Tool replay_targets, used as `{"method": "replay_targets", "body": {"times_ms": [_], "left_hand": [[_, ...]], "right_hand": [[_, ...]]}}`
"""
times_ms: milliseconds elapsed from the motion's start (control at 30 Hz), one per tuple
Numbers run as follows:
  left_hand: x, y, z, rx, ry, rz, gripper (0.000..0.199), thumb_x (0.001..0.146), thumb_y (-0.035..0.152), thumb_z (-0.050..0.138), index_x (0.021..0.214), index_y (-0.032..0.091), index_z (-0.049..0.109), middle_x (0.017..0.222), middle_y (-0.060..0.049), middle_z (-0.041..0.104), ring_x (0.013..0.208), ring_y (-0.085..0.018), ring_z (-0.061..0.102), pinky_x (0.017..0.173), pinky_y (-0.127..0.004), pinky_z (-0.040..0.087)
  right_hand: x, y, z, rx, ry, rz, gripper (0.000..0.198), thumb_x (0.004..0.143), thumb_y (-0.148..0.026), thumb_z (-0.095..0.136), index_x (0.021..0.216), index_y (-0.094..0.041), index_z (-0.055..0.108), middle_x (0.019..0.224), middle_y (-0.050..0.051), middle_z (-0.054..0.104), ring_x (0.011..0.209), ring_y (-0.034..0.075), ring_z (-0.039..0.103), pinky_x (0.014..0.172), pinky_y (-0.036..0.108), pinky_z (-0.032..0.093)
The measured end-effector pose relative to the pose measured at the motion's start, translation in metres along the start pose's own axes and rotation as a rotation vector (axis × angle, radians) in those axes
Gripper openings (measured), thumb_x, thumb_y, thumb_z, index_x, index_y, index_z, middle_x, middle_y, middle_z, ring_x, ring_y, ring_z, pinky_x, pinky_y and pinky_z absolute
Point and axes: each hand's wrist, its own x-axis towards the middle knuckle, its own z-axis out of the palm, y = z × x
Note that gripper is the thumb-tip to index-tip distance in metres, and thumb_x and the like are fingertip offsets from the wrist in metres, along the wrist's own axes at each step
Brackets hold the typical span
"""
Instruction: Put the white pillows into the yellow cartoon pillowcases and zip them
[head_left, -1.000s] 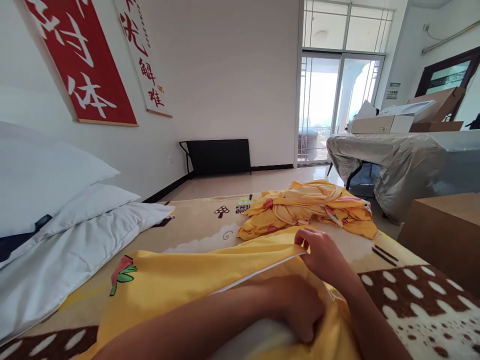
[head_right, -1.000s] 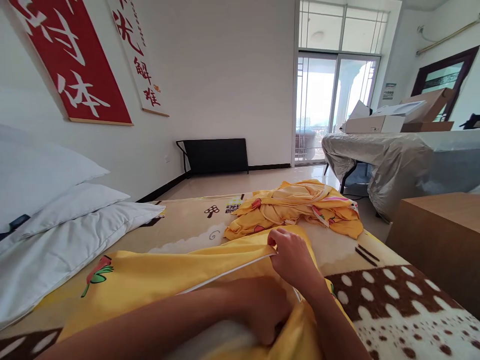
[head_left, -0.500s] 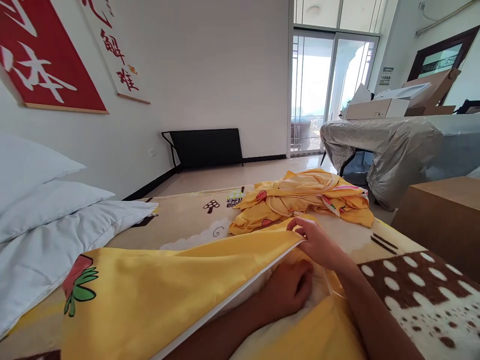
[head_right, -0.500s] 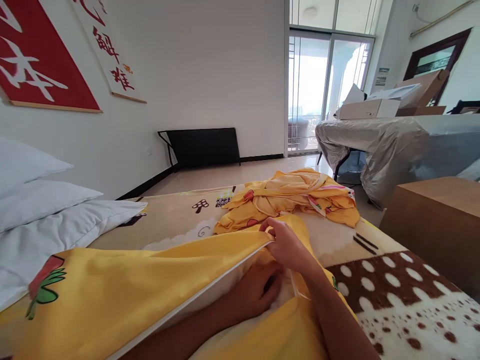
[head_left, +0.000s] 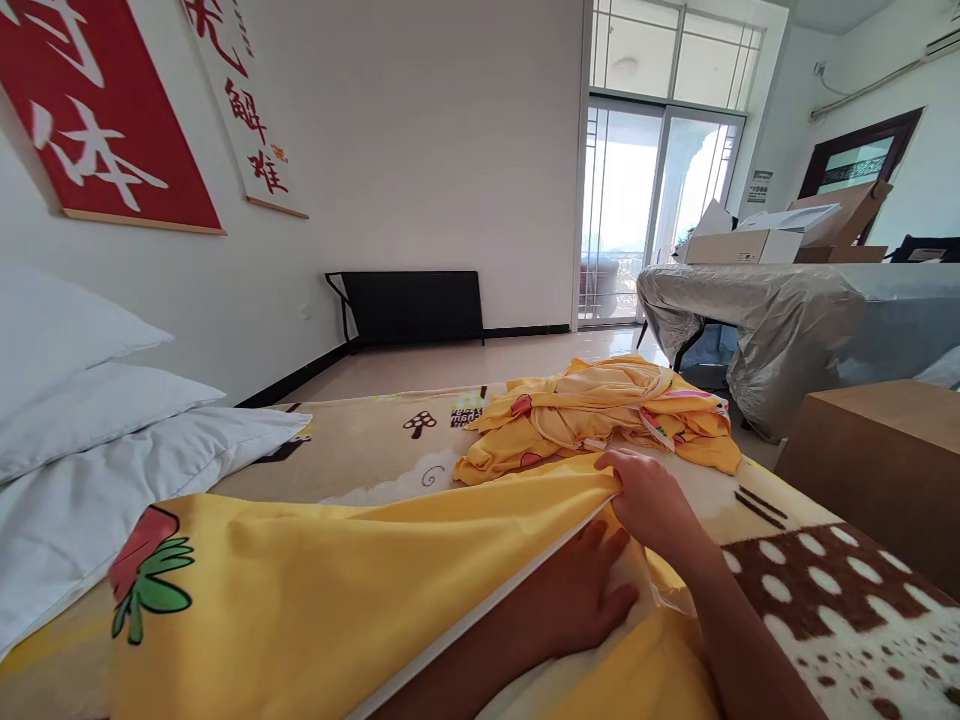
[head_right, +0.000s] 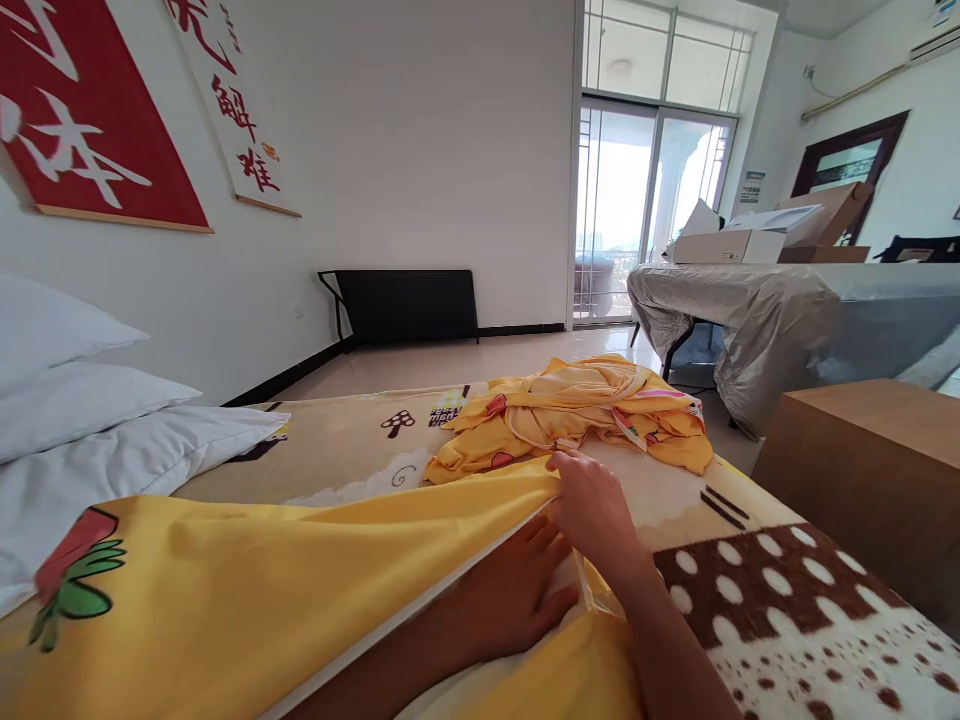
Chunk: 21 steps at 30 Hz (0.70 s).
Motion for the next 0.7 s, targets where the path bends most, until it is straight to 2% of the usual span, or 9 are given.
{"method": "replay_targets", "body": {"times_ms": [67,133,267,333,400,500,567,633,700], "left_hand": [[0.001,0.001,-0.002,0.034,-0.058,-0.033,0.044,0.088,0.046,0.038,0.125,0.023,0.047,0.123,-0.010,0.056,0.116,-0.029,0.050,0.099,-0.048,0.040],[0.002,0.003,-0.004,0.092,-0.103,-0.056,0.042,0.090,0.045,0.032,0.117,0.020,0.052,0.107,-0.011,0.063,0.103,-0.030,0.058,0.090,-0.049,0.045],[0.004,0.001,-0.005,0.183,-0.112,-0.037,0.038,0.090,0.042,0.029,0.102,0.019,0.056,0.094,-0.010,0.066,0.090,-0.028,0.062,0.081,-0.045,0.049],[0.006,-0.002,-0.002,0.216,-0.090,-0.027,0.039,0.091,0.042,0.026,0.096,0.019,0.057,0.091,-0.009,0.066,0.087,-0.028,0.063,0.080,-0.045,0.049],[0.008,-0.005,0.001,0.225,-0.079,-0.041,0.043,0.092,0.043,0.022,0.096,0.019,0.056,0.090,-0.010,0.067,0.085,-0.028,0.063,0.080,-0.046,0.048],[0.013,-0.005,0.002,0.179,-0.086,-0.130,0.046,0.092,0.044,0.019,0.109,0.018,0.053,0.090,-0.011,0.068,0.085,-0.028,0.064,0.082,-0.048,0.048],[0.017,-0.006,0.002,0.154,-0.052,-0.193,0.046,0.092,0.045,0.024,0.118,0.018,0.050,0.099,-0.013,0.067,0.094,-0.029,0.063,0.089,-0.052,0.045],[0.022,-0.013,0.006,0.120,0.064,-0.217,0.044,0.090,0.043,0.032,0.124,0.018,0.047,0.118,-0.015,0.060,0.111,-0.032,0.055,0.099,-0.055,0.038],[0.026,-0.025,0.015,0.070,0.183,-0.208,0.042,0.088,0.035,0.036,0.124,0.016,0.048,0.130,-0.017,0.053,0.119,-0.033,0.049,0.102,-0.056,0.035]], "right_hand": [[0.001,-0.001,0.001,-0.035,0.013,0.003,0.035,0.062,-0.002,0.041,0.085,-0.017,0.063,0.092,0.007,0.060,0.076,0.016,0.050,0.064,0.027,0.029],[0.003,0.001,0.002,0.056,-0.013,-0.045,0.030,0.060,-0.002,0.040,0.078,-0.017,0.059,0.086,0.005,0.061,0.076,0.016,0.050,0.065,0.026,0.030],[0.012,0.006,0.007,0.495,-0.151,-0.130,0.015,0.062,-0.010,0.042,0.071,-0.018,0.051,0.071,0.001,0.057,0.069,0.014,0.047,0.061,0.023,0.033],[0.016,0.008,0.014,0.714,-0.232,-0.092,0.010,0.064,-0.015,0.044,0.071,-0.018,0.050,0.070,-0.001,0.056,0.064,0.012,0.046,0.057,0.022,0.033],[0.020,0.009,0.020,0.841,-0.270,-0.045,0.010,0.064,-0.019,0.045,0.074,-0.018,0.049,0.069,-0.002,0.055,0.062,0.010,0.046,0.055,0.021,0.033],[0.022,0.012,0.024,0.883,-0.271,-0.027,0.013,0.065,-0.020,0.050,0.078,-0.018,0.048,0.067,-0.004,0.056,0.058,0.009,0.043,0.053,0.020,0.031],[0.022,0.015,0.023,0.872,-0.292,-0.059,0.016,0.067,-0.021,0.054,0.082,-0.018,0.051,0.067,-0.003,0.058,0.058,0.009,0.044,0.052,0.019,0.031],[0.023,0.020,0.019,0.830,-0.289,-0.129,0.020,0.068,-0.022,0.059,0.087,-0.016,0.056,0.067,-0.003,0.058,0.059,0.009,0.046,0.053,0.020,0.033],[0.023,0.025,0.016,0.730,-0.237,-0.208,0.023,0.068,-0.019,0.060,0.090,-0.016,0.061,0.067,-0.003,0.056,0.061,0.009,0.046,0.055,0.020,0.034]]}}
